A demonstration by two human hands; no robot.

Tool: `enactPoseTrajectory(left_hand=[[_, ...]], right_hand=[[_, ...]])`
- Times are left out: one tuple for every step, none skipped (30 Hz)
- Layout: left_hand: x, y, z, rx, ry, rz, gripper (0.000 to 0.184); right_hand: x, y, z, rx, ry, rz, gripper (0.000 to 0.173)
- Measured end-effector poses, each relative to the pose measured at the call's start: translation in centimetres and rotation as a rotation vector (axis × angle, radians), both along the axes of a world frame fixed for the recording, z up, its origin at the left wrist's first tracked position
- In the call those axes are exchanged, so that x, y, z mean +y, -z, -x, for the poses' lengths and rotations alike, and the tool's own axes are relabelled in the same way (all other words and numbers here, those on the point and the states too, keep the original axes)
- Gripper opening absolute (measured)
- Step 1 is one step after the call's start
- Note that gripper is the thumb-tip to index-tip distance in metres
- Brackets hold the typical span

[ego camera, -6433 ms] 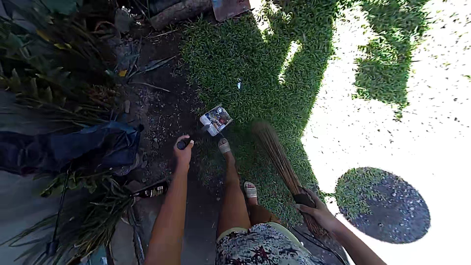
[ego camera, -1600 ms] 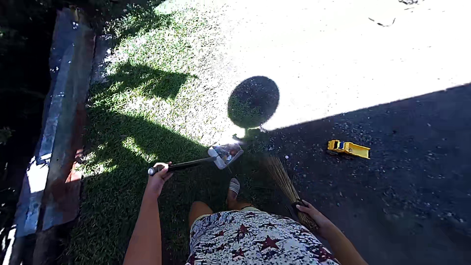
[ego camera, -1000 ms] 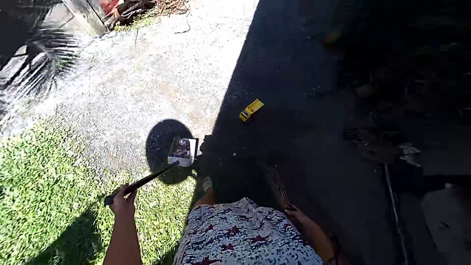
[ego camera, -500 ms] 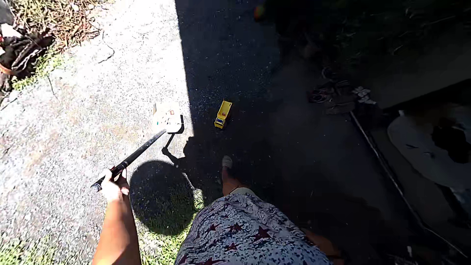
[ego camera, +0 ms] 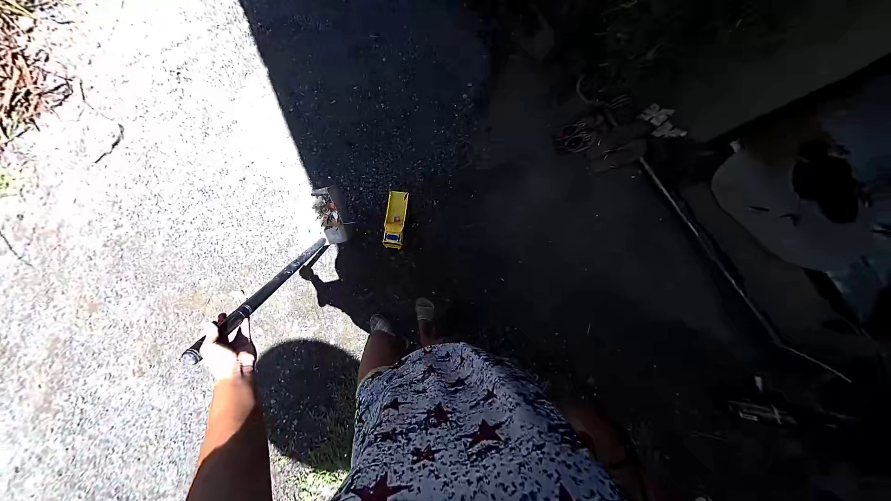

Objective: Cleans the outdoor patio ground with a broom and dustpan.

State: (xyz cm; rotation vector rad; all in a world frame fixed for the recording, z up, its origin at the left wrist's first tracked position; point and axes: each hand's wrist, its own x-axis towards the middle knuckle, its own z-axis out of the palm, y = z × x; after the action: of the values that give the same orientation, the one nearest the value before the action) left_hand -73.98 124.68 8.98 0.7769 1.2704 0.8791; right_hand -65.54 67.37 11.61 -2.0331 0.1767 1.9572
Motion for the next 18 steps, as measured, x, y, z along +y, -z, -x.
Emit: enactPoseTrajectory(left_hand=[[0.5, 0.2, -0.8, 0.018, 0.038, 0.002, 0.044], [1.1, 0.5, -1.7, 0.029, 0.063, 0.007, 0.045], [1.6, 0.8, -2.8, 0.044, 0.075, 0.01, 0.044], [2.2, 1.1, -3.8, 0.058, 0.084, 0.009, 0.043], [2.8, 1.4, -4.7, 0.071, 0.097, 0.01, 0.043], [3.4, 1.7, -5.6, 0.078, 0.119, 0.015, 0.043], [4.0, 1.9, -6.5, 0.08, 0.133, 0.02, 0.044], [4.7, 2.3, -7.2, 0.084, 0.145, 0.019, 0.044], [5.5, 2.5, -7.8, 0.085, 0.164, 0.023, 0.045], [6.5, 2.7, -8.4, 0.09, 0.181, 0.025, 0.045], [7.5, 3.0, -9.1, 0.094, 0.2, 0.028, 0.045], [8.5, 3.2, -9.8, 0.097, 0.236, 0.028, 0.045], [9.5, 3.2, -10.7, 0.101, 0.274, 0.025, 0.046], [10.3, 3.1, -11.7, 0.109, 0.303, 0.018, 0.046], [11.1, 2.9, -12.9, 0.123, 0.335, 0.005, 0.045], [11.7, 2.8, -14.2, 0.137, 0.374, -0.011, 0.044], [12.4, 2.8, -15.4, 0.144, 0.43, -0.022, 0.044], [13.2, 2.9, -16.8, 0.159, 0.486, -0.037, 0.044]], right_hand=[[-1.0, 2.1, 0.3, 0.05, 0.02, -0.01, 0.071], [-1.8, 3.7, 0.4, 0.083, 0.035, -0.005, 0.073], [-1.9, 4.4, 0.2, 0.107, 0.042, 0.036, 0.073], [-2.1, 5.1, 0.2, 0.104, 0.047, 0.098, 0.072], [-2.8, 6.6, 0.4, 0.108, 0.031, 0.146, 0.071], [-3.9, 8.9, 0.7, 0.117, -0.009, 0.18, 0.073], [-4.6, 10.6, 0.9, 0.123, -0.033, 0.213, 0.076], [-4.8, 11.4, 0.9, 0.121, -0.019, 0.249, 0.079], [-4.6, 11.3, 0.9, 0.113, 0.017, 0.288, 0.081], [-4.1, 11.0, 0.9, 0.094, 0.07, 0.321, 0.081], [-3.4, 10.4, 1.0, 0.061, 0.148, 0.349, 0.08], [-2.8, 9.8, 1.0, 0.025, 0.243, 0.363, 0.079], [-2.1, 9.4, 1.2, -0.021, 0.348, 0.372, 0.078], [-1.3, 9.1, 1.3, -0.066, 0.451, 0.376, 0.078], [-0.5, 8.8, 1.3, -0.107, 0.541, 0.374, 0.079], [0.4, 8.6, 1.3, -0.147, 0.623, 0.368, 0.08], [1.5, 8.3, 1.1, -0.184, 0.697, 0.353, 0.081], [2.6, 8.1, 1.0, -0.224, 0.755, 0.337, 0.08]])
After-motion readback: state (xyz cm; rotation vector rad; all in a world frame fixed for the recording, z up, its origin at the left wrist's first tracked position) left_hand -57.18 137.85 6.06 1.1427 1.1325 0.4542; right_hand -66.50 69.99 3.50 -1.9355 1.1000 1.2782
